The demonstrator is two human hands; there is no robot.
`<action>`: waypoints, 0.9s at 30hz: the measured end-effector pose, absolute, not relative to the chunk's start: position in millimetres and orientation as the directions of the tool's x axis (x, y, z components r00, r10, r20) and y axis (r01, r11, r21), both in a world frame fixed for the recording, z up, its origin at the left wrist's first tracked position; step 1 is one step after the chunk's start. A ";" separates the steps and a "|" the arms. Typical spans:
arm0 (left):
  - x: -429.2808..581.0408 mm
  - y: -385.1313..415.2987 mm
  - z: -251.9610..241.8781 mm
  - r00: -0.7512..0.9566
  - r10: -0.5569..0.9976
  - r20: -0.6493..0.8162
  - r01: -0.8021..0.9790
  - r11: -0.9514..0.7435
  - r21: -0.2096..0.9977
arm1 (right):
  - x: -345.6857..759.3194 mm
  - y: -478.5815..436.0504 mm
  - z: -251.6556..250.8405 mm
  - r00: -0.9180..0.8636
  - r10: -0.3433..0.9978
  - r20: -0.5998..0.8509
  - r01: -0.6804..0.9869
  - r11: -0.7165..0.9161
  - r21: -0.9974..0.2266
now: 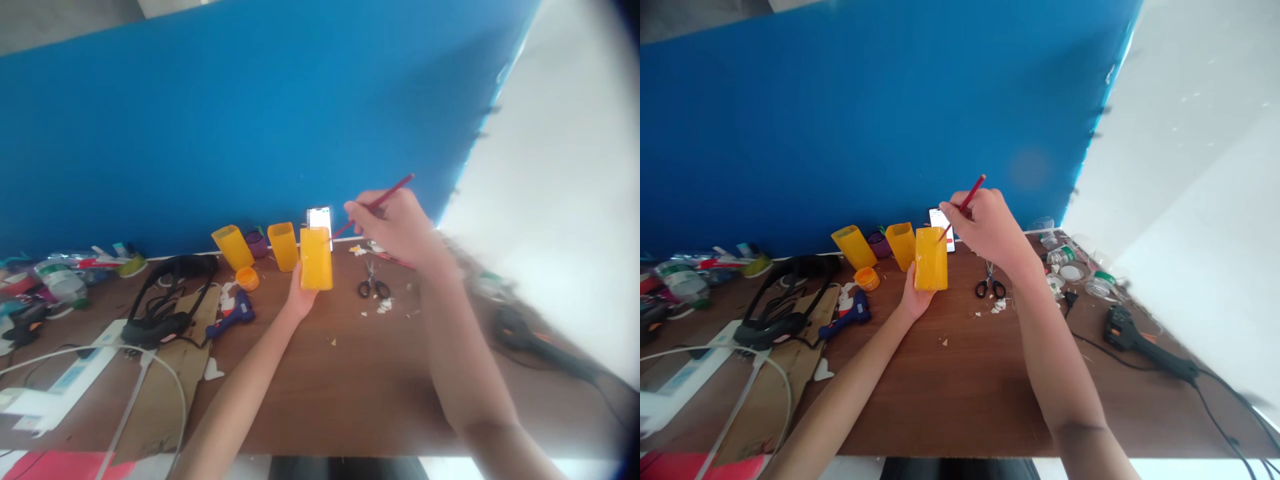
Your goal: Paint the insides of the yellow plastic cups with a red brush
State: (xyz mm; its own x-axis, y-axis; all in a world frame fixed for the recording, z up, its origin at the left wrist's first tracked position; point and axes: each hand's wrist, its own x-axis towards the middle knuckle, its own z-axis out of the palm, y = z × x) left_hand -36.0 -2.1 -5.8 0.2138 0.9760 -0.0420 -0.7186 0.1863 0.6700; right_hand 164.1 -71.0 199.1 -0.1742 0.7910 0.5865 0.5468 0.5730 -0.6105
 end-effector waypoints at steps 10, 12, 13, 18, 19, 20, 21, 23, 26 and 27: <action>-35.1 -2.8 -4.7 0.211 0.977 -0.033 -0.690 0.173 0.703 | 164.5 -69.7 200.2 -0.103 0.771 0.628 0.530 0.577 -0.622; -34.0 -3.6 -5.3 0.195 0.980 -0.035 -0.682 0.161 0.714 | 165.4 -70.9 200.7 -0.175 0.797 0.577 0.531 0.571 -0.627; -32.9 -3.8 -5.8 0.187 0.982 -0.035 -0.677 0.155 0.720 | 166.0 -71.9 201.0 -0.222 0.812 0.540 0.532 0.565 -0.631; -23.8 2.2 -10.5 0.108 0.994 -0.030 -0.669 0.095 0.737 | 167.5 -69.7 200.3 -0.213 0.819 0.532 0.548 0.552 -0.629; -21.6 4.9 -11.9 0.093 0.995 -0.027 -0.663 0.082 0.745 | 167.4 -67.3 199.8 -0.174 0.808 0.563 0.556 0.553 -0.620; -19.4 7.6 -13.4 0.080 0.997 -0.018 -0.651 0.066 0.756 | 167.3 -64.7 199.3 -0.138 0.796 0.589 0.564 0.552 -0.614; -17.3 10.2 -14.8 0.070 0.998 -0.006 -0.636 0.049 0.771 | 167.0 -62.2 198.7 -0.108 0.788 0.606 0.567 0.550 -0.613; -13.8 14.0 -17.0 0.042 0.999 0.025 -0.610 0.005 0.792 | 166.6 -58.4 197.5 -0.064 0.780 0.622 0.565 0.542 -0.622; -10.7 15.7 -17.9 -0.015 0.998 0.059 -0.614 -0.056 0.787 | 165.8 -57.2 196.1 -0.055 0.785 0.617 0.574 0.530 -0.624; -10.3 15.8 -17.7 -0.016 0.999 0.045 -0.629 -0.046 0.776 | 165.3 -57.9 195.9 -0.070 0.793 0.606 0.584 0.525 -0.619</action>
State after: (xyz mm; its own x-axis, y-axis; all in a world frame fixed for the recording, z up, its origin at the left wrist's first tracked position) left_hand -10.3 15.8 -17.7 -0.0165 0.9988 0.0452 -0.6291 -0.0455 0.7760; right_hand 165.3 -57.9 195.9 -0.0704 0.7926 0.6056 0.5838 0.5250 -0.6193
